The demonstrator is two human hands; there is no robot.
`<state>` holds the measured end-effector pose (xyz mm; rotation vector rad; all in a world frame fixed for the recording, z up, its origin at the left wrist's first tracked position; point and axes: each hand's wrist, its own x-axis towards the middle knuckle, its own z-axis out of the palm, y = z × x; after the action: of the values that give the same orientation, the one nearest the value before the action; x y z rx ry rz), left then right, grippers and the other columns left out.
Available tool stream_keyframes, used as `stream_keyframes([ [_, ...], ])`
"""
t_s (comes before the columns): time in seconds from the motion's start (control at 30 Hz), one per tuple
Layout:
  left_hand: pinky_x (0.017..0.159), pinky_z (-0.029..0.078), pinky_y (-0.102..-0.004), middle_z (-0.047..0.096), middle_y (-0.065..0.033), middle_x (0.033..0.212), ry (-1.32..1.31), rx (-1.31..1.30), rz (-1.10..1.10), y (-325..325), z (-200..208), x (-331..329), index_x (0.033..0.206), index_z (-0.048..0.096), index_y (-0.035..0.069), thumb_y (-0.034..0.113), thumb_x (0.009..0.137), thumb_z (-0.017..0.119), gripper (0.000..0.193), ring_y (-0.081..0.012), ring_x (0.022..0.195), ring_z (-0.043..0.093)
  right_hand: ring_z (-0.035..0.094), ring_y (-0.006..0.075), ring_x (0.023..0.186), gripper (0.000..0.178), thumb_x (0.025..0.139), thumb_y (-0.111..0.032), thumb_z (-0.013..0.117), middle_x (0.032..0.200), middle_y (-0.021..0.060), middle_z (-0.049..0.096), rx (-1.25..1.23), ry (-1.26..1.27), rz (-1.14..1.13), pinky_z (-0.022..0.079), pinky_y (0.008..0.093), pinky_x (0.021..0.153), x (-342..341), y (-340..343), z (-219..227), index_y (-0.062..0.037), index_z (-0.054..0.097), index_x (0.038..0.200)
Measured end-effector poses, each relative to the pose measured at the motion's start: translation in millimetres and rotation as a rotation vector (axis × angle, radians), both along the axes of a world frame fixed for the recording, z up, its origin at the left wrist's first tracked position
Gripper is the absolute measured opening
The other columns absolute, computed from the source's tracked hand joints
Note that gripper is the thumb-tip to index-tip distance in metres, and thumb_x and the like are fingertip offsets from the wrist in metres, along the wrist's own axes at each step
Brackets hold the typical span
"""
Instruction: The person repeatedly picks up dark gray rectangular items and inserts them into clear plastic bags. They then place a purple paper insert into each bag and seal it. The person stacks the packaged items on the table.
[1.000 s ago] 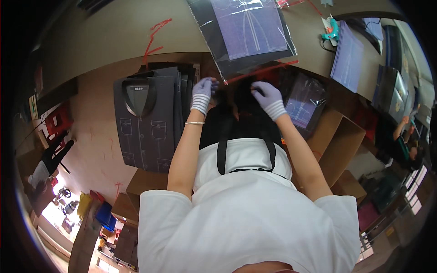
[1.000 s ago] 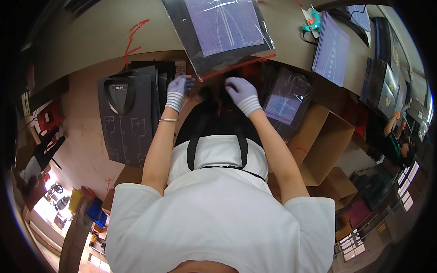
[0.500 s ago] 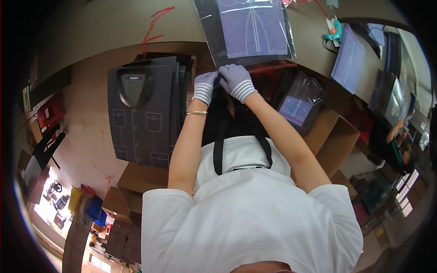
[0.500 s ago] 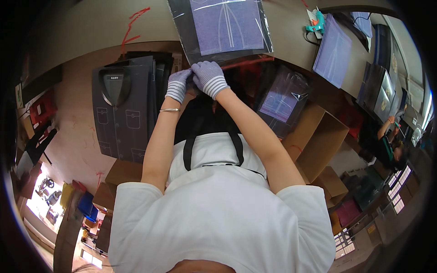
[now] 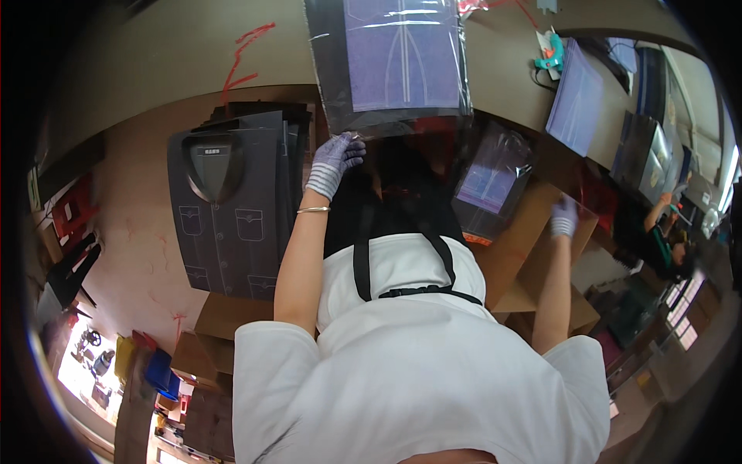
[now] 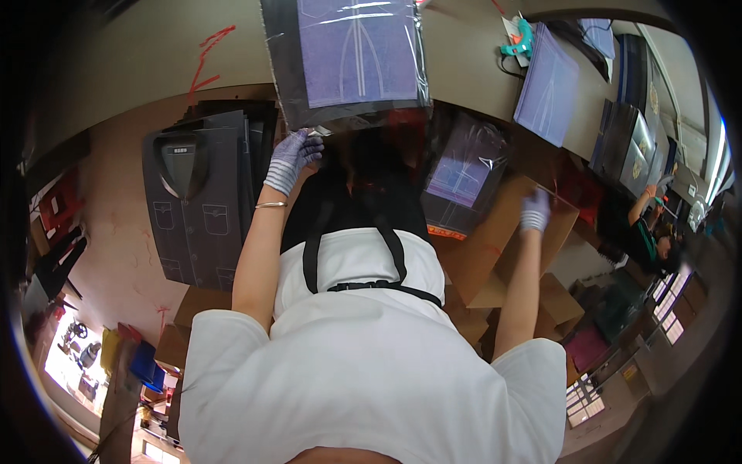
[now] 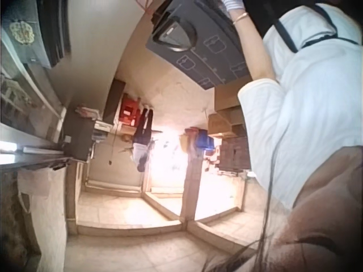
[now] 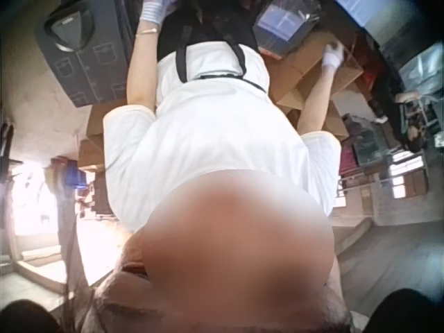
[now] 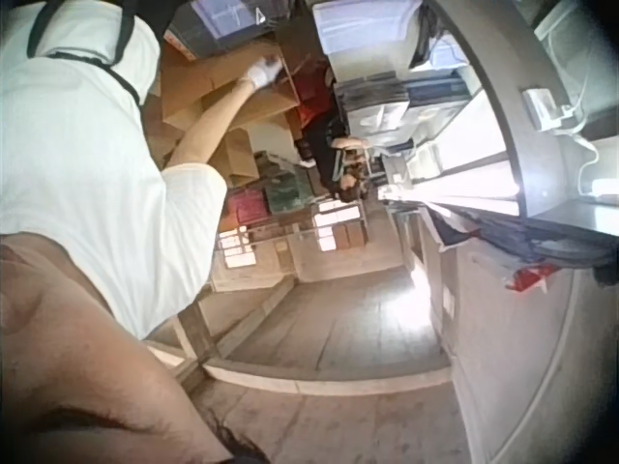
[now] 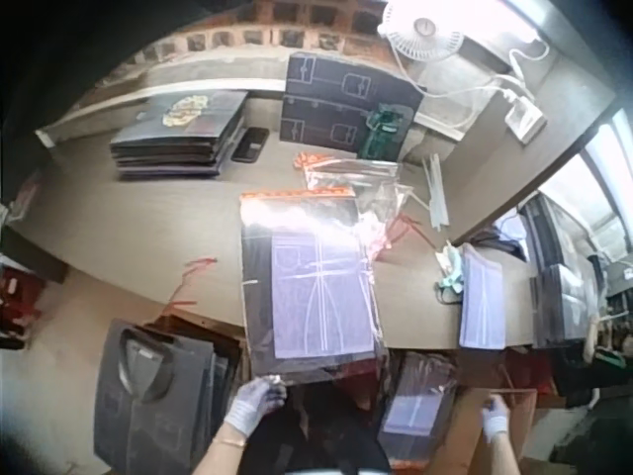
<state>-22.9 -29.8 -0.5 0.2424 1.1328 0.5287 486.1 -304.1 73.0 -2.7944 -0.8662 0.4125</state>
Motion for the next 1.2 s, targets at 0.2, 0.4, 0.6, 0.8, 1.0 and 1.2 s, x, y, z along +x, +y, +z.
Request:
stream_keyframes([
  [0.2,0.089,0.043,-0.044,0.056,-0.0208,0.105,-0.449,0.043,0.221,11,5,1,0.108,0.052,-0.003,0.035,0.093,0.038,0.043,-0.0321,0.104,0.052,0.056,0.0275,0.1,0.036,0.075,-0.005,0.052,0.106,0.0142,0.059,-0.208,0.898,0.778,0.043,0.0321,0.088,-227,121,-27,-0.0068,0.053,0.112],
  [0.4,0.1,0.032,-0.0491,0.038,-0.0242,0.128,-0.461,0.133,0.343,53,24,6,0.124,0.037,-0.003,0.045,0.093,0.021,0.059,-0.038,0.118,0.039,0.064,0.018,0.071,0.018,0.079,-0.005,0.048,0.079,0.0077,0.065,0.136,1.307,0.052,0.048,0.0274,0.065,-232,286,-47,-0.0008,0.064,0.086],
  [0.6,0.091,0.04,-0.0417,0.051,-0.0196,0.115,0.069,0.301,0.459,82,5,-26,0.116,0.046,-0.001,0.031,0.091,0.04,0.041,-0.0303,0.105,0.049,0.063,0.0214,0.059,0.019,0.085,-0.015,0.047,0.078,0.0127,0.063,-0.05,1.021,-0.04,0.048,0.0273,0.049,-135,267,-38,0.0009,0.058,0.087],
  [0.8,0.081,0.04,-0.0246,0.059,-0.0083,0.095,0.588,0.58,0.189,78,4,10,0.104,0.055,-0.004,0.014,0.084,0.053,0.027,-0.0137,0.087,0.051,0.063,0.0172,0.073,0.029,0.081,-0.024,0.057,0.083,0.0115,0.064,0.326,0.787,0.18,0.047,0.027,0.061,-151,355,-38,0.002,0.058,0.094],
  [1.0,0.083,0.042,-0.0251,0.054,-0.0096,0.107,0.343,0.484,0.219,65,17,23,0.115,0.047,-0.005,0.012,0.086,0.051,0.034,-0.0158,0.094,0.052,0.054,0.0134,0.078,0.03,0.078,-0.018,0.061,0.081,0.0064,0.058,0.684,0.459,0.639,0.044,0.0261,0.071,-218,371,103,0.0004,0.056,0.101],
  [1.2,0.08,0.045,-0.025,0.057,-0.0064,0.1,-0.018,0.616,-0.219,32,94,79,0.116,0.05,0.001,0.009,0.088,0.048,0.029,-0.0153,0.088,0.054,0.052,0.0089,0.084,0.023,0.079,-0.005,0.055,0.091,0.0034,0.058,0.461,0.593,0.576,0.04,0.0227,0.078,-137,267,214,0.0015,0.054,0.102],
])
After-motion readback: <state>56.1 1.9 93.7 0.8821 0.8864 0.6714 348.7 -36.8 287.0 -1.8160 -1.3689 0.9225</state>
